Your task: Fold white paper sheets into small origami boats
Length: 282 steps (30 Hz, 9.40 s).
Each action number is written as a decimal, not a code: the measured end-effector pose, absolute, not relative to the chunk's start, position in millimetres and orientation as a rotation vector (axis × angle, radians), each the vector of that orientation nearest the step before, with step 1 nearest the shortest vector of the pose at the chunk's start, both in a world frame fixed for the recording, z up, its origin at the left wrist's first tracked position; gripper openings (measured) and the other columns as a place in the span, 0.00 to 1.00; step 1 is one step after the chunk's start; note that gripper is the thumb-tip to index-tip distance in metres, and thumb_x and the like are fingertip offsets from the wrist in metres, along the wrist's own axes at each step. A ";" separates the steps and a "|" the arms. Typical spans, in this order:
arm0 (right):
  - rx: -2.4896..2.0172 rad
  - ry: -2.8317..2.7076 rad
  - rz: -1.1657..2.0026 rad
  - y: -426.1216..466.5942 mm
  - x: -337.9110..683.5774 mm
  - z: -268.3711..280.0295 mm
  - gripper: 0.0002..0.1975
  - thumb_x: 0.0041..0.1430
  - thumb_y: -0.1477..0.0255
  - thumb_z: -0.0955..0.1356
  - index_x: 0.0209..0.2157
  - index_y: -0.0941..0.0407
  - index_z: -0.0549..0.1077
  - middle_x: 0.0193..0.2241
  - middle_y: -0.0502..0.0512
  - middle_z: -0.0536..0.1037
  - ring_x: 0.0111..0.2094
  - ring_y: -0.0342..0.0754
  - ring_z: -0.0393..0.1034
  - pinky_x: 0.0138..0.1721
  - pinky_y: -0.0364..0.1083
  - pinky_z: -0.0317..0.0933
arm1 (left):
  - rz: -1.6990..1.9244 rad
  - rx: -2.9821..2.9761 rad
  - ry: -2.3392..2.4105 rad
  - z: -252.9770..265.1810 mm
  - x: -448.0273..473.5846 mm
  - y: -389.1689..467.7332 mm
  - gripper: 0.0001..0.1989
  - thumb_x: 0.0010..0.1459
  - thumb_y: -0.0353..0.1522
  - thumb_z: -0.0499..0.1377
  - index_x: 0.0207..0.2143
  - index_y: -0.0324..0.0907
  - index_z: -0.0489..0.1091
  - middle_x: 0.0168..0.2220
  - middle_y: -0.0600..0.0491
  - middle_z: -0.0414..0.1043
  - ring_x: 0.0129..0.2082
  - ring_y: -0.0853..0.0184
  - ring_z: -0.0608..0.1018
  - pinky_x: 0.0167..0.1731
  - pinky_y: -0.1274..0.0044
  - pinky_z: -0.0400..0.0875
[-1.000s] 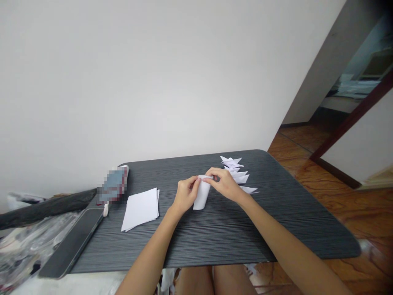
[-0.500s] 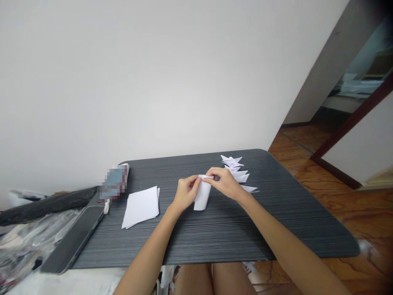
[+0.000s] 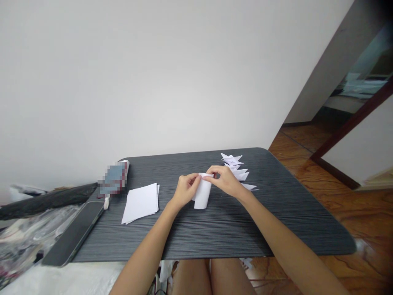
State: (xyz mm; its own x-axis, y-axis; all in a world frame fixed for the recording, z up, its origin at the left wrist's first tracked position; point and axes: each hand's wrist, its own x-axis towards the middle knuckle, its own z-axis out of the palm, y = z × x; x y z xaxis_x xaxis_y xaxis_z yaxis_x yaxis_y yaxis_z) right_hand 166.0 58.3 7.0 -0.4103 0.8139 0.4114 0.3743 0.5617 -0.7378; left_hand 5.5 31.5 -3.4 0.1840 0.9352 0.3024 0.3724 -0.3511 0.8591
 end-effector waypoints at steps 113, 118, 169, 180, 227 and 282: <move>-1.027 -1.978 1.030 67.0 154.3 -8.3 0.19 0.55 0.65 0.57 0.16 0.58 0.66 0.12 0.51 0.71 0.14 0.41 0.65 0.19 0.39 0.59 | 0.459 3.227 1.286 14.0 5.5 72.9 0.07 0.57 0.29 0.46 0.29 0.39 0.61 0.29 0.51 0.67 0.35 0.64 0.66 0.39 0.67 0.49; -1.038 -1.983 1.070 65.2 162.8 -7.0 0.16 0.53 0.67 0.58 0.17 0.59 0.66 0.12 0.50 0.71 0.14 0.41 0.66 0.18 0.39 0.58 | 0.558 3.050 1.592 10.6 -20.7 85.0 0.08 0.56 0.26 0.45 0.30 0.39 0.62 0.31 0.49 0.68 0.37 0.63 0.67 0.40 0.66 0.48; -0.734 -1.320 1.386 60.6 156.9 -3.0 0.05 0.43 0.72 0.66 0.23 0.58 0.71 0.21 0.50 0.71 0.21 0.40 0.63 0.22 0.39 0.57 | 1.229 1.211 0.847 7.2 0.9 51.2 0.15 0.43 0.36 0.61 0.32 0.34 0.71 0.22 0.52 0.71 0.19 0.73 0.70 0.22 0.80 0.66; -0.793 -1.644 1.102 63.2 163.4 -4.5 0.09 0.48 0.73 0.62 0.23 0.58 0.72 0.25 0.51 0.73 0.27 0.42 0.66 0.29 0.41 0.58 | 1.258 1.384 1.024 4.5 -0.2 54.4 0.11 0.44 0.37 0.60 0.24 0.35 0.73 0.20 0.53 0.71 0.20 0.72 0.70 0.22 0.80 0.65; -0.946 -1.583 1.249 68.7 155.2 -14.6 0.11 0.42 0.66 0.68 0.25 0.60 0.73 0.22 0.54 0.75 0.23 0.44 0.67 0.25 0.42 0.59 | 1.045 1.954 1.174 8.2 -9.6 50.9 0.14 0.51 0.36 0.53 0.24 0.34 0.71 0.18 0.52 0.70 0.19 0.72 0.72 0.20 0.82 0.64; -0.957 -1.447 1.213 68.4 154.9 -14.7 0.12 0.47 0.64 0.64 0.30 0.59 0.70 0.23 0.53 0.74 0.21 0.43 0.66 0.21 0.42 0.58 | 1.043 1.569 0.889 5.9 -8.8 54.0 0.20 0.51 0.37 0.54 0.45 0.36 0.65 0.33 0.49 0.71 0.20 0.75 0.71 0.22 0.81 0.67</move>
State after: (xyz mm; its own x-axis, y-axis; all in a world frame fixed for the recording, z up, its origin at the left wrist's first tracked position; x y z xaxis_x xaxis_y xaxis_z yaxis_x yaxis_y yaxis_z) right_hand 154.9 68.4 -14.7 -0.2082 0.9593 0.1907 -0.0202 0.1907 -0.9814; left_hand -8.8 54.0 5.9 0.3552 0.9152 0.1905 0.0423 -0.2193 0.9747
